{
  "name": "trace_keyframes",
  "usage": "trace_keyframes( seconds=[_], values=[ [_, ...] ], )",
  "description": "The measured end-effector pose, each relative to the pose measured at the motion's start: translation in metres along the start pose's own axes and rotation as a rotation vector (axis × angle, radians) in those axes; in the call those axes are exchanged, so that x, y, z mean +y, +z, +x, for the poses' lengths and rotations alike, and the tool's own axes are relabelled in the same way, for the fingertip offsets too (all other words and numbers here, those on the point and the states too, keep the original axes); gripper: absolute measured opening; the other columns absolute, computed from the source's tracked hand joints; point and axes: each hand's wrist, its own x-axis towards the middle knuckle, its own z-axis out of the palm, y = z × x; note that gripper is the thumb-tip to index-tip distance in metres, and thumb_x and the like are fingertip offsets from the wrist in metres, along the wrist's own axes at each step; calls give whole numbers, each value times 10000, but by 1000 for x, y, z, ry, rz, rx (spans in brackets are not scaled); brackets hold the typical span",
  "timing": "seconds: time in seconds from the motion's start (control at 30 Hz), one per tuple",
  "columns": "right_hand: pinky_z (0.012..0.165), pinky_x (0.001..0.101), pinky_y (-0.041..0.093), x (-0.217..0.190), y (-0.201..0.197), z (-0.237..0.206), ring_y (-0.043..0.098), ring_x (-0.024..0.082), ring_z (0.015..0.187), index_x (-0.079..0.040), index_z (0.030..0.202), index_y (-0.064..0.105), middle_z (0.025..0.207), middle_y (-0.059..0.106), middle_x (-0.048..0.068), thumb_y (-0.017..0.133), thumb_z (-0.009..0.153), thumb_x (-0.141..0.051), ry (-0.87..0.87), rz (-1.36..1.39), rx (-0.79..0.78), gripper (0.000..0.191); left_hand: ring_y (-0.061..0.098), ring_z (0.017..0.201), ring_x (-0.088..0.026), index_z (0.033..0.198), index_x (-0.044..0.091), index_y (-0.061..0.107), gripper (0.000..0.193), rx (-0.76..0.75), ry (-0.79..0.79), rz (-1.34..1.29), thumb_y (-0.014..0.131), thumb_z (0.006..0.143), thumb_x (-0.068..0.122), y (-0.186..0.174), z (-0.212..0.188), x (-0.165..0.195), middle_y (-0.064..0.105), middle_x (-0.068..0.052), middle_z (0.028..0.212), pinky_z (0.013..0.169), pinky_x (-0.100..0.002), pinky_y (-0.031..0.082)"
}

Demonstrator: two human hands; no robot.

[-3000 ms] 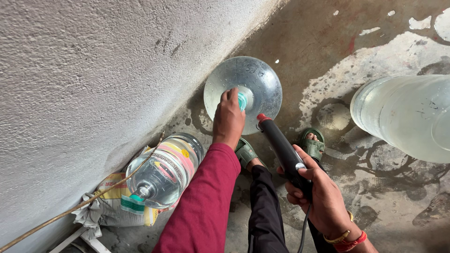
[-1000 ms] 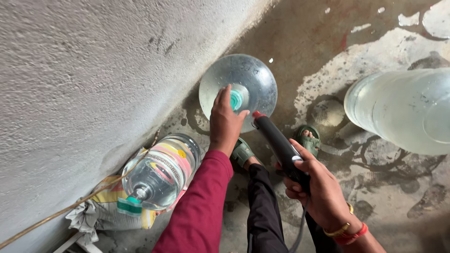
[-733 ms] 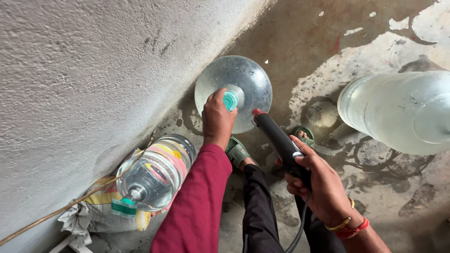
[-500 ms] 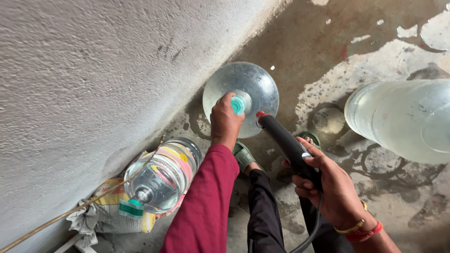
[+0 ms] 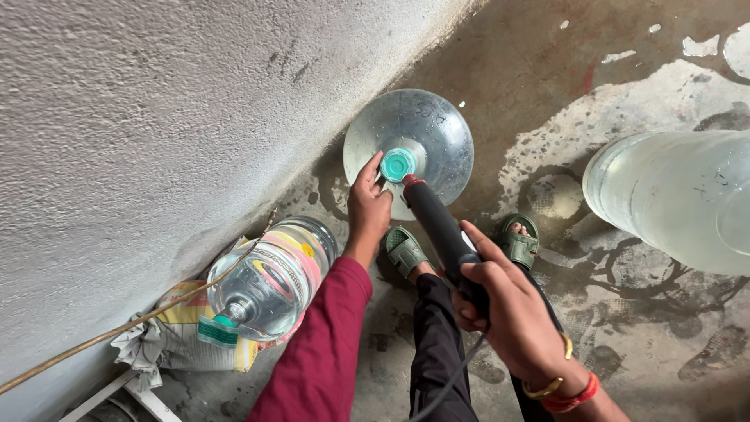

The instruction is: The person moves several large plastic water bottles on a concrete floor, then uses a heat gun to apply heat around the caps of two bottles. The person plugs in the heat gun, positions it near the bottle necks, and rotates the bottles while heating the caps.

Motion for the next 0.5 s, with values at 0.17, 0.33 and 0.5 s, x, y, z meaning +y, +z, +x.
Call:
trace_keyframes(
  seconds=[0.17,0.33,0.5],
  values=[
    [530,309,347,4,14,2,421,144,599,-134,1600,426,820,446,27,471,927,-106,18,32,-15,676,587,1366,-262,1477,22,523,554,43,-14,-3,516,929,-57,0,-5,-1,551,-201,1506,1102,-324,450],
    [533,319,357,4,19,3,429,161,603,-118,1613,419,801,445,58,473,941,-125,-9,-22,5,674,617,997,-107,1414,96,629,397,63,-194,-110,526,1031,74,-1,1,1,680,-76,1298,812,-253,532],
    [531,323,361,2,21,0,424,158,603,-130,1592,410,882,525,65,472,915,-133,12,-43,49,680,618,918,-28,1383,129,630,362,51,-209,-97,528,1037,101,-2,1,6,703,15,1223,707,-187,507]
  ],
)
